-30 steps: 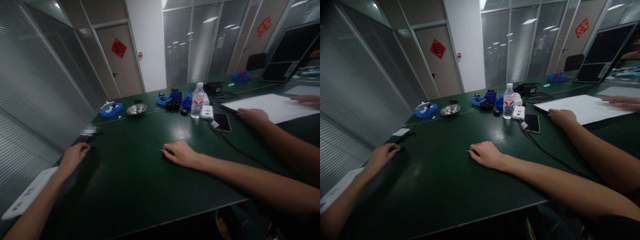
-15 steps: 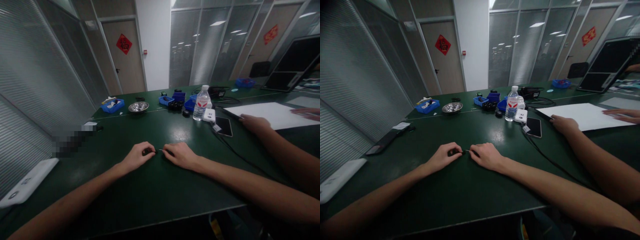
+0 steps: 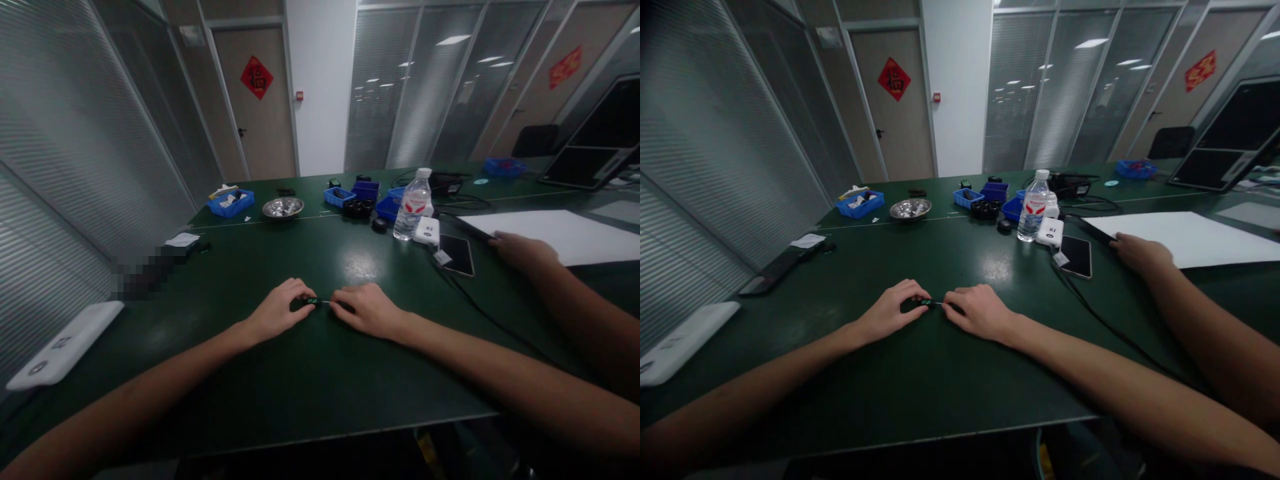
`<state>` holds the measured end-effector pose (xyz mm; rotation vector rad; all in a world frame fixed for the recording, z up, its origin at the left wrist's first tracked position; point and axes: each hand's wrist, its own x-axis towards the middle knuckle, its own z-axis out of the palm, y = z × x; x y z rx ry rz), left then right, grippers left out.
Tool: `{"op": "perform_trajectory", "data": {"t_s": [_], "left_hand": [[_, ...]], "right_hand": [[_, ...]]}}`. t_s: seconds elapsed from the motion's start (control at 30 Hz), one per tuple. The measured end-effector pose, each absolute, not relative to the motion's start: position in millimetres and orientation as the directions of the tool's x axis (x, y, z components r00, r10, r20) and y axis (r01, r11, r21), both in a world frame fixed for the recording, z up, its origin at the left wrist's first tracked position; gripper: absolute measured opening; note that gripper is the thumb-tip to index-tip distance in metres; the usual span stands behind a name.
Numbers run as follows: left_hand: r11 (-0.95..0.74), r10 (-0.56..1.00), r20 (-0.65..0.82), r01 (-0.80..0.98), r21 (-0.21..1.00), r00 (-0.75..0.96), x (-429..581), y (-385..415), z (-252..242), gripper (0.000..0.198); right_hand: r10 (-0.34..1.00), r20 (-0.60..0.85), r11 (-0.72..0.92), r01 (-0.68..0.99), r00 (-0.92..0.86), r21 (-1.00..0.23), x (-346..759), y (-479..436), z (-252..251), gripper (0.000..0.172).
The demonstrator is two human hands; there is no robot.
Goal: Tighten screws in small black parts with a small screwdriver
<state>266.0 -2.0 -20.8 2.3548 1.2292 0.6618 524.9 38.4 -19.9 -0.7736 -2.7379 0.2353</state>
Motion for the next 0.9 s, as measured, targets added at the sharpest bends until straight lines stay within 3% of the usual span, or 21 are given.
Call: {"op": "perform_trajectory", "data": {"t_s": [0.17, 0.9], "left_hand": [[-0.565, 0.814, 0.224, 0.641, 0.521, 0.536, 266.1, -4.8, -19.1, 0.019], [-0.597, 0.784, 0.232, 0.595, 0.538, 0.576, 266.7, -7.5, -16.6, 0.023]], "right_hand": [[0.520, 0.207, 0.853, 0.488, -0.829, -0.186, 524.9, 38.5, -22.5, 0.031], [0.516, 0.195, 0.853, 0.479, -0.834, -0.207, 525.6, 36.0, -16.0, 0.030]]}}
